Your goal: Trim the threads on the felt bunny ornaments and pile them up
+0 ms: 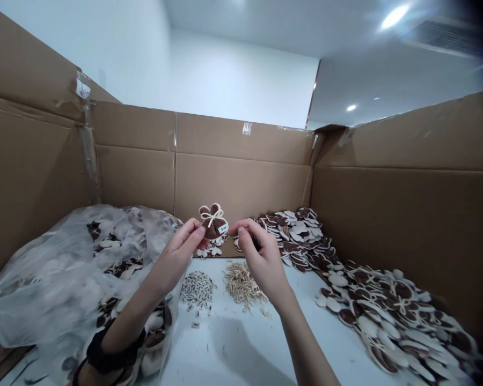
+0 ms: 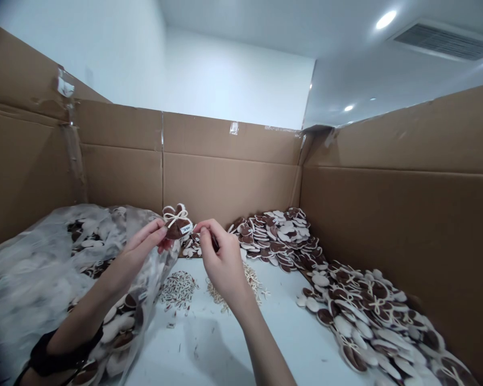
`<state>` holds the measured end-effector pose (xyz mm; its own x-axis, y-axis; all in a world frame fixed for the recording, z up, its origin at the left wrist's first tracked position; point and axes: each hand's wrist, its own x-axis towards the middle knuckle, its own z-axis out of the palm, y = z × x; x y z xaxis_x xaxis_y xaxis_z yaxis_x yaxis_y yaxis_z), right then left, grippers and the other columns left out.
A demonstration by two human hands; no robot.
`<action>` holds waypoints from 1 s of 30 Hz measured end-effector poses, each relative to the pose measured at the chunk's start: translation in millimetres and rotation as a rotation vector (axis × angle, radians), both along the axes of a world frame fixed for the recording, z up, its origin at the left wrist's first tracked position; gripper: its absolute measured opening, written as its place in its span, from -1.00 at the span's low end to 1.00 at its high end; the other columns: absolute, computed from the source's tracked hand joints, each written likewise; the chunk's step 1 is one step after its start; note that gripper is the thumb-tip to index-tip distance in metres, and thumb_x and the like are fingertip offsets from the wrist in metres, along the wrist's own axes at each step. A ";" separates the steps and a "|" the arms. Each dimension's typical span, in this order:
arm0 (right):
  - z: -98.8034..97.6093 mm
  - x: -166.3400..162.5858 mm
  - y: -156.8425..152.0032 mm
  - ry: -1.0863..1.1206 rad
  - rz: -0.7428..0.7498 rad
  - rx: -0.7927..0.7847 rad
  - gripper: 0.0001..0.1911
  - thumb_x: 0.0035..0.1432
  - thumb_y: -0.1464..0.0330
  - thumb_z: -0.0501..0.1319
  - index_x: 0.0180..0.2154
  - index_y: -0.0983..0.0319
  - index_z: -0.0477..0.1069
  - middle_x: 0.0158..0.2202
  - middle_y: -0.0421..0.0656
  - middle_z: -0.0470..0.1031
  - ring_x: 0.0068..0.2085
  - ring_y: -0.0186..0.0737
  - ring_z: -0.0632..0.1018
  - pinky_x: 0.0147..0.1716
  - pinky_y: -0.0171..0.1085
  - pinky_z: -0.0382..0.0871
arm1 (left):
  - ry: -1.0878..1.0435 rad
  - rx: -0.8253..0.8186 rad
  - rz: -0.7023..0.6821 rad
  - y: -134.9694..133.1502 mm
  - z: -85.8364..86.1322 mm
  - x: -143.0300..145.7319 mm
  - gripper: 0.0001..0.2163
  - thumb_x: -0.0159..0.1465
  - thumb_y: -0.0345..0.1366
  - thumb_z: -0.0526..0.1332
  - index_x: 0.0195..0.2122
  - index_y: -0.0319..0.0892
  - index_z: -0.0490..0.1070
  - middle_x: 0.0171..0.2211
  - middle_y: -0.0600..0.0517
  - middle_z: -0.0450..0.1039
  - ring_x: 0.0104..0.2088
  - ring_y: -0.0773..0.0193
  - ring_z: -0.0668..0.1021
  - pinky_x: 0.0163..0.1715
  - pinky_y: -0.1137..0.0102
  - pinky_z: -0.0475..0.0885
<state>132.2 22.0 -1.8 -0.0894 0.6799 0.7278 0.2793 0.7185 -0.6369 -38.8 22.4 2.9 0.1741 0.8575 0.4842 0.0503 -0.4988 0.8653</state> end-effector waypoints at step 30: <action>-11.5 -17.6 7.3 -0.211 -0.089 0.218 -0.76 0.29 0.35 -0.01 -0.45 0.18 0.07 -0.61 -0.31 0.16 -0.61 -0.39 0.17 -0.58 -0.38 0.01 | 0.253 0.143 0.173 -3.2 -9.3 13.4 -0.76 0.39 -0.15 -0.10 -0.27 -0.12 0.26 -0.27 0.06 0.41 -0.21 0.22 0.44 -0.25 0.38 0.30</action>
<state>114.6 29.3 -13.2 -0.2009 0.5215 0.8293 0.4566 0.7988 -0.3917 -25.4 19.2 -6.4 0.1625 0.8112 0.5618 0.3490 -0.5798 0.7362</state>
